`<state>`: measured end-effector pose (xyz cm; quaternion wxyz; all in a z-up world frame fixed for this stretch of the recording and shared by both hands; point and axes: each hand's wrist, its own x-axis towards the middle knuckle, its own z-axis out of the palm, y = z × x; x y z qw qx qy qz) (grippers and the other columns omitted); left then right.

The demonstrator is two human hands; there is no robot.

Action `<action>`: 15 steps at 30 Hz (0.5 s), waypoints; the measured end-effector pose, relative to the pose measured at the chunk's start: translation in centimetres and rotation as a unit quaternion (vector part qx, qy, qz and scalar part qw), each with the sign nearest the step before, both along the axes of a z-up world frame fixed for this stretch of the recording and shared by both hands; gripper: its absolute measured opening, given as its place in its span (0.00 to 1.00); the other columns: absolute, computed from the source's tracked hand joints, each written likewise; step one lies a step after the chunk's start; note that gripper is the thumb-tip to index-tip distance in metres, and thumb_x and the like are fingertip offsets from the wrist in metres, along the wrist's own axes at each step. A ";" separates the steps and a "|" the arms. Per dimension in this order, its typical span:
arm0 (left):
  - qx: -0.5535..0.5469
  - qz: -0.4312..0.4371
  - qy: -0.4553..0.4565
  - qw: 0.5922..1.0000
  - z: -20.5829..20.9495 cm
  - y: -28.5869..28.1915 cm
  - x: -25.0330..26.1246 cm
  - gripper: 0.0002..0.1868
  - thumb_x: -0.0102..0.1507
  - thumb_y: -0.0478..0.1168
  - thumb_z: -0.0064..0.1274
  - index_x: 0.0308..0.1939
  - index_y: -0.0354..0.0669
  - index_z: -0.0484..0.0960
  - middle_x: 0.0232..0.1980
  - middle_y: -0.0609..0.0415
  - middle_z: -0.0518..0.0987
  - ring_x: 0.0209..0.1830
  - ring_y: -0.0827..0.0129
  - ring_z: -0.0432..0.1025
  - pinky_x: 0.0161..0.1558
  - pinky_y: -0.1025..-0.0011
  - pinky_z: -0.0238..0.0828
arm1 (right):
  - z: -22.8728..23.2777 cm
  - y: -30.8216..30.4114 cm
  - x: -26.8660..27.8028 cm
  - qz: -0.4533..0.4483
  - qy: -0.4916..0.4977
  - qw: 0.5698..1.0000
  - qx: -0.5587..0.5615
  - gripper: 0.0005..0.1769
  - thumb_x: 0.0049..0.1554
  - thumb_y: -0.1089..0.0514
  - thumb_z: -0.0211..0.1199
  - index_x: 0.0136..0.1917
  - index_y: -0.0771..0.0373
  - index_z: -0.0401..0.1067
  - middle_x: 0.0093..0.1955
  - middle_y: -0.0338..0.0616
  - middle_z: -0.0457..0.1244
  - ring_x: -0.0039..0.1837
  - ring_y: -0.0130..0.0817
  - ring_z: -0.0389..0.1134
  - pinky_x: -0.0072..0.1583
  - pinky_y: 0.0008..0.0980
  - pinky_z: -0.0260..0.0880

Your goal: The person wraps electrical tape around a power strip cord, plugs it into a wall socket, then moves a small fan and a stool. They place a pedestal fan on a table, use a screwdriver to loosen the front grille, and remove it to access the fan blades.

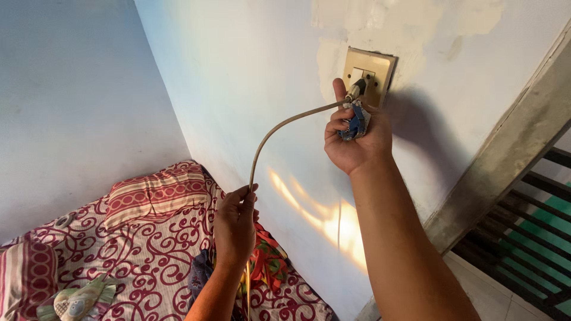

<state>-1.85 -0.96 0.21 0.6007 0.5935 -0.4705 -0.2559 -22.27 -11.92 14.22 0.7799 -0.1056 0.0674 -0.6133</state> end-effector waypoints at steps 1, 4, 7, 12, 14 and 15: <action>-0.008 0.000 -0.001 1.000 0.0 0.0 0.0 0.16 0.69 0.41 0.48 0.57 0.42 0.84 0.35 0.56 0.77 0.29 0.78 0.71 0.29 0.77 0.71 | 0.1 -0.1 -0.1 -0.006 -0.001 1.000 0.002 0.15 0.66 0.56 0.46 0.63 0.56 0.68 0.63 0.42 0.71 0.30 0.23 0.66 0.31 0.20 0.63; -0.019 0.000 -0.005 1.000 0.1 0.0 -0.2 0.16 0.69 0.40 0.48 0.57 0.41 0.84 0.36 0.56 0.77 0.29 0.78 0.71 0.29 0.77 0.71 | 0.4 -0.5 -0.2 -0.020 -0.004 1.000 0.008 0.15 0.66 0.54 0.45 0.62 0.53 0.68 0.61 0.43 0.72 0.29 0.22 0.66 0.31 0.19 0.62; -0.015 -0.004 -0.001 1.000 0.4 0.0 -0.4 0.16 0.69 0.40 0.48 0.57 0.42 0.84 0.36 0.56 0.76 0.29 0.78 0.71 0.29 0.77 0.71 | 0.8 -0.7 -0.1 -0.027 -0.004 0.999 0.018 0.17 0.66 0.55 0.43 0.63 0.52 0.68 0.61 0.44 0.72 0.30 0.22 0.67 0.31 0.19 0.62; 0.003 -0.013 0.029 0.999 0.5 -0.1 -1.0 0.16 0.69 0.41 0.49 0.56 0.42 0.85 0.33 0.55 0.77 0.27 0.78 0.71 0.28 0.77 0.70 | 1.3 -1.1 -0.1 -0.036 0.034 0.999 0.018 0.16 0.65 0.55 0.44 0.61 0.52 0.70 0.57 0.44 0.73 0.29 0.21 0.65 0.30 0.18 0.61; 0.012 -0.006 0.014 1.000 0.3 0.0 -1.2 0.16 0.68 0.42 0.49 0.56 0.43 0.85 0.32 0.55 0.79 0.27 0.78 0.72 0.29 0.78 0.71 | 1.3 -1.3 -0.1 -0.032 0.022 0.999 0.022 0.15 0.66 0.56 0.44 0.60 0.55 0.69 0.56 0.44 0.73 0.29 0.21 0.65 0.31 0.18 0.62; 0.017 -0.003 0.006 1.000 0.2 0.1 -1.3 0.16 0.68 0.42 0.49 0.56 0.43 0.85 0.32 0.56 0.80 0.27 0.79 0.73 0.29 0.78 0.71 | 1.3 -1.3 -0.1 -0.030 0.017 0.999 0.024 0.14 0.66 0.57 0.44 0.59 0.56 0.69 0.55 0.44 0.73 0.30 0.21 0.65 0.32 0.19 0.62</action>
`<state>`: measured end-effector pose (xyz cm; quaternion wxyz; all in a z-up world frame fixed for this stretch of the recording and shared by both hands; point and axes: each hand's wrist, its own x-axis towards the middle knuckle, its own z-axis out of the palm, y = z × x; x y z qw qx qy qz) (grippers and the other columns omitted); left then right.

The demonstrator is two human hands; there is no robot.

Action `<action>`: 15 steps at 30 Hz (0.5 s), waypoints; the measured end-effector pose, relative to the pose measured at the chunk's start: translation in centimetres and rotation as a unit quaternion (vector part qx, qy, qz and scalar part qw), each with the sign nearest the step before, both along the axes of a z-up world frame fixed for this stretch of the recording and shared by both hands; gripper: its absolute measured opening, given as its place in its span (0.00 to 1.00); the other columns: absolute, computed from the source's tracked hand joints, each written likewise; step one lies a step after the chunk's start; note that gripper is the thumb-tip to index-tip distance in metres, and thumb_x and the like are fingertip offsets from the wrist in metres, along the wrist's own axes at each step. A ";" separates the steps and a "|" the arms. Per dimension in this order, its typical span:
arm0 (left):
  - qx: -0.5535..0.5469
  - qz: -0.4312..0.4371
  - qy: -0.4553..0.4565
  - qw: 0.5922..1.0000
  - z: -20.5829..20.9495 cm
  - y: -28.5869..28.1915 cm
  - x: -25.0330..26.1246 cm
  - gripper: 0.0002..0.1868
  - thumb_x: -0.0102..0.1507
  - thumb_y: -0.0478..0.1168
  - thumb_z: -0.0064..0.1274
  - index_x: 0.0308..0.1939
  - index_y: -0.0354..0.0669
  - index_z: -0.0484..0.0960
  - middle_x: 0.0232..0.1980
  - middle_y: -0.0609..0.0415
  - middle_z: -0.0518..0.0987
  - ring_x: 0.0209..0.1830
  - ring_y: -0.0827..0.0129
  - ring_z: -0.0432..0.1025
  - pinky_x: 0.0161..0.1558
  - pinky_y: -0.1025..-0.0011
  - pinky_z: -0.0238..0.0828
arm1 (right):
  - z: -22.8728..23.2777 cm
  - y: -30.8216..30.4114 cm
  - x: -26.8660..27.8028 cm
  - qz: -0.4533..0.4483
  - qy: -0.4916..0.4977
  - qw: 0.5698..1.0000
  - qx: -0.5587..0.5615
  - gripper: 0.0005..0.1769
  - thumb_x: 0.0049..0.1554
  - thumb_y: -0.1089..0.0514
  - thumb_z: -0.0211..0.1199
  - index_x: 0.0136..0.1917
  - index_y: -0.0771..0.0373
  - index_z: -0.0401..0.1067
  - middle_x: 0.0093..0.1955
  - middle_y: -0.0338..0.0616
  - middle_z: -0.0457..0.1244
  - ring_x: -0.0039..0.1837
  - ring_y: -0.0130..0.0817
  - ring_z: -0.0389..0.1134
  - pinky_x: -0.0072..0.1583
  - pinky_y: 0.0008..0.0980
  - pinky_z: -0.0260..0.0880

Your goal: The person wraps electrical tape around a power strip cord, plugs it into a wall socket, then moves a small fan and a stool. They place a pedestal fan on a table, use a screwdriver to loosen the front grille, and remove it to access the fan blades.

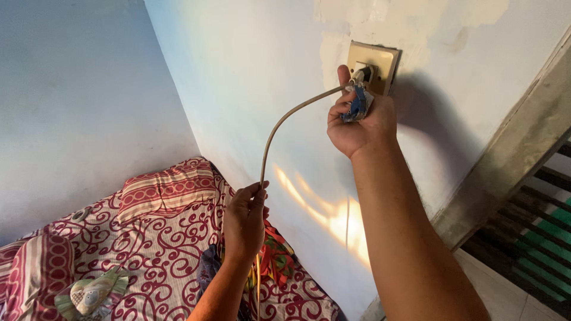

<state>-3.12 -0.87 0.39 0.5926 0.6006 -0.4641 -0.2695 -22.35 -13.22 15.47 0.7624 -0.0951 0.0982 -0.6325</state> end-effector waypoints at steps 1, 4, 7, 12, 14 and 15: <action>-0.004 0.000 0.001 1.000 -0.2 0.1 -0.2 0.15 0.68 0.42 0.50 0.55 0.43 0.85 0.33 0.55 0.81 0.27 0.78 0.73 0.29 0.78 0.71 | -0.1 0.0 -0.1 -0.006 -0.005 1.000 0.007 0.14 0.66 0.58 0.44 0.59 0.56 0.70 0.54 0.44 0.72 0.30 0.21 0.65 0.32 0.19 0.62; -0.009 0.002 0.002 1.000 -0.5 0.1 -0.5 0.15 0.68 0.41 0.50 0.54 0.42 0.85 0.34 0.56 0.82 0.27 0.78 0.73 0.29 0.78 0.72 | 0.0 0.1 -0.3 -0.021 -0.009 0.999 0.025 0.16 0.65 0.59 0.44 0.59 0.55 0.72 0.52 0.43 0.72 0.29 0.21 0.65 0.31 0.18 0.61; 0.004 -0.001 0.009 1.000 -1.2 0.3 -0.4 0.15 0.68 0.41 0.50 0.55 0.42 0.85 0.36 0.56 0.82 0.28 0.77 0.73 0.30 0.77 0.72 | 0.0 0.1 -0.2 -0.021 -0.009 0.999 0.040 0.16 0.65 0.59 0.44 0.59 0.55 0.72 0.52 0.45 0.72 0.30 0.21 0.65 0.31 0.17 0.61; 0.038 -0.034 0.016 0.999 -2.7 0.3 -0.2 0.16 0.68 0.42 0.49 0.57 0.42 0.84 0.37 0.54 0.84 0.31 0.75 0.75 0.32 0.76 0.75 | -0.6 -0.1 -0.4 0.000 -0.037 0.999 0.012 0.16 0.66 0.58 0.44 0.60 0.57 0.72 0.54 0.46 0.72 0.30 0.22 0.66 0.31 0.18 0.61; 0.050 -0.062 0.017 0.997 -3.5 0.2 -0.3 0.17 0.68 0.42 0.49 0.57 0.42 0.83 0.39 0.54 0.85 0.36 0.76 0.78 0.36 0.75 0.76 | -1.3 -0.2 -0.5 0.019 -0.031 0.999 -0.016 0.15 0.65 0.56 0.45 0.58 0.55 0.72 0.55 0.44 0.73 0.29 0.22 0.65 0.30 0.19 0.61; 0.057 -0.078 0.017 0.995 -3.9 0.2 -0.6 0.17 0.68 0.43 0.49 0.57 0.41 0.83 0.40 0.54 0.85 0.38 0.76 0.79 0.37 0.75 0.77 | -1.9 -0.2 -0.8 0.025 -0.028 0.999 -0.029 0.15 0.65 0.54 0.46 0.58 0.54 0.72 0.55 0.44 0.73 0.29 0.22 0.65 0.30 0.19 0.60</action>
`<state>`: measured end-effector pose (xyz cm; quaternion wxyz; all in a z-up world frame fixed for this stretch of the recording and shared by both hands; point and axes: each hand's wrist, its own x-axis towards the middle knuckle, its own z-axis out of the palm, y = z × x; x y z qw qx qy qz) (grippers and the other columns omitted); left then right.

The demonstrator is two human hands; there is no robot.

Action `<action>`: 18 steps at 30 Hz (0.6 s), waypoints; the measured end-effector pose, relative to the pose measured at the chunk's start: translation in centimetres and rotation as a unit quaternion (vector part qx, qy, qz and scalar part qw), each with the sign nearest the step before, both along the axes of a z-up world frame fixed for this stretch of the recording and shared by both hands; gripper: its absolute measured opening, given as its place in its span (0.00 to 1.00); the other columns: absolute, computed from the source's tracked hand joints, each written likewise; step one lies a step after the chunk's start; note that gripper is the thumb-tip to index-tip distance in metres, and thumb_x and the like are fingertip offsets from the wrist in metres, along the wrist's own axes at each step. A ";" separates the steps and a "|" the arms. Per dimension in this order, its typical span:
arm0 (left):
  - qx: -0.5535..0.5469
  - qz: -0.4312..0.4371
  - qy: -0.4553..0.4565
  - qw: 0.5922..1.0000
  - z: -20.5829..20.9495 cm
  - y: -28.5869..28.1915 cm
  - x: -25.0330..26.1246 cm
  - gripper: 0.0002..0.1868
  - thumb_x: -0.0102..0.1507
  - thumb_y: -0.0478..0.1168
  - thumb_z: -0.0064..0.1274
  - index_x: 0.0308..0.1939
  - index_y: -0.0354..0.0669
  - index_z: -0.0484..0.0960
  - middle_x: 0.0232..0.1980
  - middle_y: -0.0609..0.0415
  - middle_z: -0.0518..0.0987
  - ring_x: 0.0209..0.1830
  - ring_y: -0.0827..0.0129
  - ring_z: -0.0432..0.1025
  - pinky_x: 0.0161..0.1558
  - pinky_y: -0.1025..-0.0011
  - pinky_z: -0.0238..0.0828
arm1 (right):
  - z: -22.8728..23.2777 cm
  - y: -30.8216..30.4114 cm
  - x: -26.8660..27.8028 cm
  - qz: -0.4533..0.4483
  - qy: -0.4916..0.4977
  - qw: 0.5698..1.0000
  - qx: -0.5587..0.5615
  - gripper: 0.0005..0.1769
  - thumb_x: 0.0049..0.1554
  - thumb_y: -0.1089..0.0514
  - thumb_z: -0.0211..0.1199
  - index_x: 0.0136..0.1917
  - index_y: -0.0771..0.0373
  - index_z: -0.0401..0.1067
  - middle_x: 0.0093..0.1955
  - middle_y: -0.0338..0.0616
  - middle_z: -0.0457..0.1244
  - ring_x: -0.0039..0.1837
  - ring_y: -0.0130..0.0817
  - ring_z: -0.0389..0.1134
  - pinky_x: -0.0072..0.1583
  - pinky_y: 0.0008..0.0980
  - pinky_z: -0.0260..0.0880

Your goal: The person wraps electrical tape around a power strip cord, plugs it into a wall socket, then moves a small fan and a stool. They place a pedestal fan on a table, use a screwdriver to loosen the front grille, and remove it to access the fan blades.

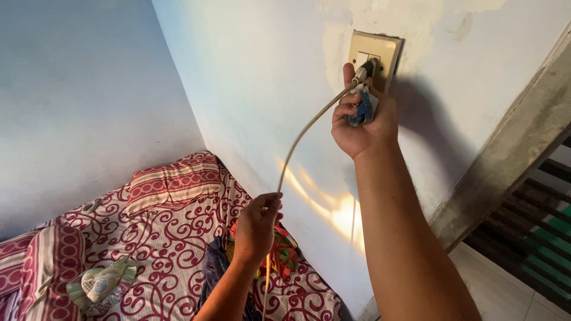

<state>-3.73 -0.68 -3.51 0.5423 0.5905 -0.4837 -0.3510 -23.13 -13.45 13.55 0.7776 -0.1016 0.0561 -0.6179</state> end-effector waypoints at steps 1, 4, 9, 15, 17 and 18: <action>0.005 -0.010 0.001 1.000 -0.4 -0.1 -0.3 0.17 0.67 0.43 0.50 0.57 0.40 0.82 0.41 0.54 0.86 0.40 0.75 0.80 0.38 0.74 0.77 | -0.6 -0.1 -0.2 -0.006 0.011 1.000 -0.004 0.15 0.65 0.54 0.47 0.58 0.55 0.72 0.56 0.44 0.73 0.30 0.21 0.66 0.30 0.18 0.61; 0.013 -0.039 0.018 0.999 -1.5 -0.6 -1.9 0.19 0.66 0.43 0.51 0.57 0.38 0.81 0.43 0.51 0.86 0.43 0.71 0.81 0.41 0.71 0.77 | -2.8 -0.7 -1.2 -0.006 0.053 0.999 0.001 0.11 0.65 0.54 0.52 0.57 0.57 0.72 0.57 0.45 0.73 0.30 0.22 0.66 0.31 0.18 0.62; -0.009 -0.049 -0.018 0.999 -3.0 -0.1 -4.6 0.22 0.65 0.45 0.54 0.59 0.37 0.77 0.50 0.51 0.85 0.50 0.66 0.79 0.50 0.69 0.75 | -9.5 2.0 -3.4 -0.012 0.152 0.988 0.024 0.03 0.63 0.55 0.60 0.49 0.54 0.70 0.53 0.41 0.69 0.32 0.24 0.64 0.33 0.23 0.62; -0.042 -0.022 0.018 0.999 -7.4 7.1 -9.3 0.23 0.67 0.49 0.51 0.59 0.36 0.75 0.56 0.49 0.80 0.55 0.63 0.77 0.52 0.66 0.77 | -20.1 14.5 -9.3 -0.105 0.283 0.942 0.149 0.12 0.62 0.55 0.62 0.54 0.65 0.72 0.51 0.46 0.67 0.42 0.28 0.64 0.41 0.26 0.64; 0.000 -0.074 0.000 0.997 -9.3 9.1 -11.8 0.22 0.68 0.49 0.51 0.59 0.37 0.75 0.55 0.49 0.81 0.54 0.64 0.77 0.51 0.67 0.76 | -22.7 19.2 -12.4 -0.122 0.307 0.923 0.197 0.16 0.57 0.62 0.58 0.60 0.66 0.70 0.52 0.46 0.68 0.49 0.32 0.68 0.47 0.29 0.69; 0.020 -0.097 -0.008 0.995 -10.1 10.4 -13.3 0.22 0.68 0.49 0.50 0.59 0.38 0.76 0.55 0.49 0.81 0.53 0.64 0.77 0.50 0.67 0.76 | -23.5 21.7 -14.0 -0.126 0.320 0.913 0.221 0.20 0.55 0.66 0.56 0.62 0.66 0.69 0.53 0.47 0.69 0.52 0.35 0.70 0.50 0.30 0.72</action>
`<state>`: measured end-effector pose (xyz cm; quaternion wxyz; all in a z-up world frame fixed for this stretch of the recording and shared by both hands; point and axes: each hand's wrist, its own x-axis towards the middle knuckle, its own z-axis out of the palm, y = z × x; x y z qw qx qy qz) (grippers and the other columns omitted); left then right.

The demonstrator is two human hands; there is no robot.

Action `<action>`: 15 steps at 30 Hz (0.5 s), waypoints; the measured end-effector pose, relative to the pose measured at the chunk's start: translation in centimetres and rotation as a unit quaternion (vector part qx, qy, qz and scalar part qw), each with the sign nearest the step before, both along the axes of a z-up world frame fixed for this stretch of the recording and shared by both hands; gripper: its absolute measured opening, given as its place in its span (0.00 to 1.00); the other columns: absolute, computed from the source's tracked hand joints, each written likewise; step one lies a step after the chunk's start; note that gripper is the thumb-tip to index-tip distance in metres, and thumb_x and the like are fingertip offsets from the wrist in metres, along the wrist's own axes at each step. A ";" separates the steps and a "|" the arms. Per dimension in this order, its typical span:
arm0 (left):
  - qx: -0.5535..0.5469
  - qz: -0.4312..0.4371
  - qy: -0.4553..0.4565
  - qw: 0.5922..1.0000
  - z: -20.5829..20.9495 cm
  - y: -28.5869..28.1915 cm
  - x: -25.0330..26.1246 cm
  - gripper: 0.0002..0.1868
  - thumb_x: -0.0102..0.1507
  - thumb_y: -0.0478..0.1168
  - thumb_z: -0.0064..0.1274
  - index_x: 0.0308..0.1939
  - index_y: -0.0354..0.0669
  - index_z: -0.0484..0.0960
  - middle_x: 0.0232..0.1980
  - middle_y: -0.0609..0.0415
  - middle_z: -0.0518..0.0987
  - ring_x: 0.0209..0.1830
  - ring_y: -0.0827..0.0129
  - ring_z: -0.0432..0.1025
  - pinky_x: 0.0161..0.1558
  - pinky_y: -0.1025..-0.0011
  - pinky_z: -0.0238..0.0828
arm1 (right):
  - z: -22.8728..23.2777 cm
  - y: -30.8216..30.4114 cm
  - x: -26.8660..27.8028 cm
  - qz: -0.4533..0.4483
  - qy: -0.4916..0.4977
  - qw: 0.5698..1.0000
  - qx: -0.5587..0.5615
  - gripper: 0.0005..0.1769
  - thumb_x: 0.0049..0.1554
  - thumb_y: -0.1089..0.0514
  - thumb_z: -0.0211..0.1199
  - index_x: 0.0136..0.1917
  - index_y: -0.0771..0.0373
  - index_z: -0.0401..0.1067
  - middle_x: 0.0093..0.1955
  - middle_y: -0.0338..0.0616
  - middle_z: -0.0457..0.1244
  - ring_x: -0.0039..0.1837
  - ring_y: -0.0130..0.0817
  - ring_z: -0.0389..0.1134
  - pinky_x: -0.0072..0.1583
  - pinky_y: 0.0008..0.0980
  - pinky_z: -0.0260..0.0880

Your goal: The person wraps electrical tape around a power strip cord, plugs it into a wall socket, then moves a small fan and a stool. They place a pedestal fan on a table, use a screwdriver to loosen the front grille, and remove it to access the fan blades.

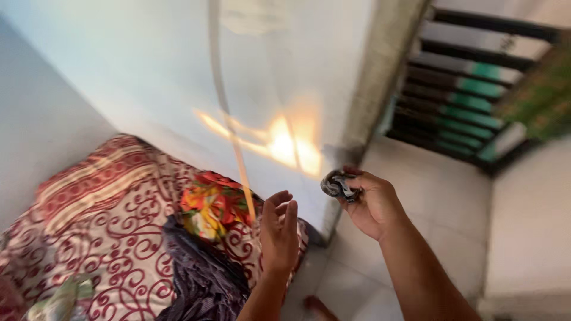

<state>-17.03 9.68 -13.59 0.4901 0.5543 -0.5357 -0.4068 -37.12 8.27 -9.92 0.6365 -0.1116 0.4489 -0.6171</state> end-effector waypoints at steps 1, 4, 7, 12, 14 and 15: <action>0.046 -0.031 0.039 0.998 -0.5 1.1 -1.6 0.23 0.68 0.49 0.51 0.61 0.38 0.75 0.54 0.46 0.81 0.51 0.64 0.77 0.49 0.67 0.76 | -0.6 2.3 -1.3 -0.025 0.004 1.000 0.006 0.22 0.53 0.69 0.53 0.63 0.68 0.68 0.54 0.50 0.69 0.55 0.39 0.71 0.54 0.32 0.74; 0.151 -0.121 0.108 0.975 -1.0 2.1 -7.2 0.26 0.67 0.49 0.52 0.65 0.39 0.71 0.57 0.46 0.79 0.48 0.66 0.76 0.46 0.68 0.76 | -1.2 5.7 -5.7 -0.044 0.043 0.998 0.026 0.25 0.52 0.72 0.50 0.64 0.71 0.65 0.55 0.55 0.70 0.59 0.48 0.73 0.58 0.38 0.76; 0.201 -0.229 0.040 0.952 -1.2 2.9 -12.3 0.32 0.65 0.49 0.54 0.70 0.44 0.63 0.64 0.56 0.73 0.44 0.71 0.77 0.43 0.71 0.78 | -2.6 7.5 -10.3 0.012 0.135 0.987 0.088 0.19 0.60 0.64 0.54 0.64 0.70 0.66 0.53 0.50 0.72 0.56 0.48 0.74 0.55 0.43 0.75; 0.236 -0.303 -0.048 0.922 -3.2 0.1 -22.8 0.33 0.58 0.41 0.61 0.68 0.46 0.71 0.46 0.51 0.83 0.27 0.72 0.78 0.32 0.69 0.77 | -6.4 5.3 -19.2 0.090 0.344 0.932 0.068 0.17 0.64 0.56 0.63 0.51 0.76 0.78 0.44 0.54 0.71 0.45 0.38 0.69 0.50 0.41 0.71; 0.284 -0.319 -0.056 0.902 -3.8 -1.4 -28.0 0.20 0.62 0.40 0.58 0.58 0.39 0.78 0.39 0.50 0.83 0.25 0.72 0.76 0.30 0.69 0.75 | -7.2 4.8 -24.3 0.118 0.346 0.926 0.098 0.17 0.62 0.53 0.64 0.49 0.70 0.82 0.42 0.53 0.70 0.43 0.36 0.67 0.48 0.41 0.72; 0.310 -0.328 -0.062 0.890 -4.1 -2.0 -30.2 0.15 0.64 0.39 0.57 0.53 0.35 0.82 0.35 0.50 0.83 0.24 0.73 0.75 0.29 0.69 0.74 | -7.5 4.8 -26.5 0.132 0.344 0.922 0.115 0.17 0.61 0.51 0.64 0.48 0.67 0.84 0.41 0.52 0.69 0.43 0.35 0.66 0.48 0.41 0.72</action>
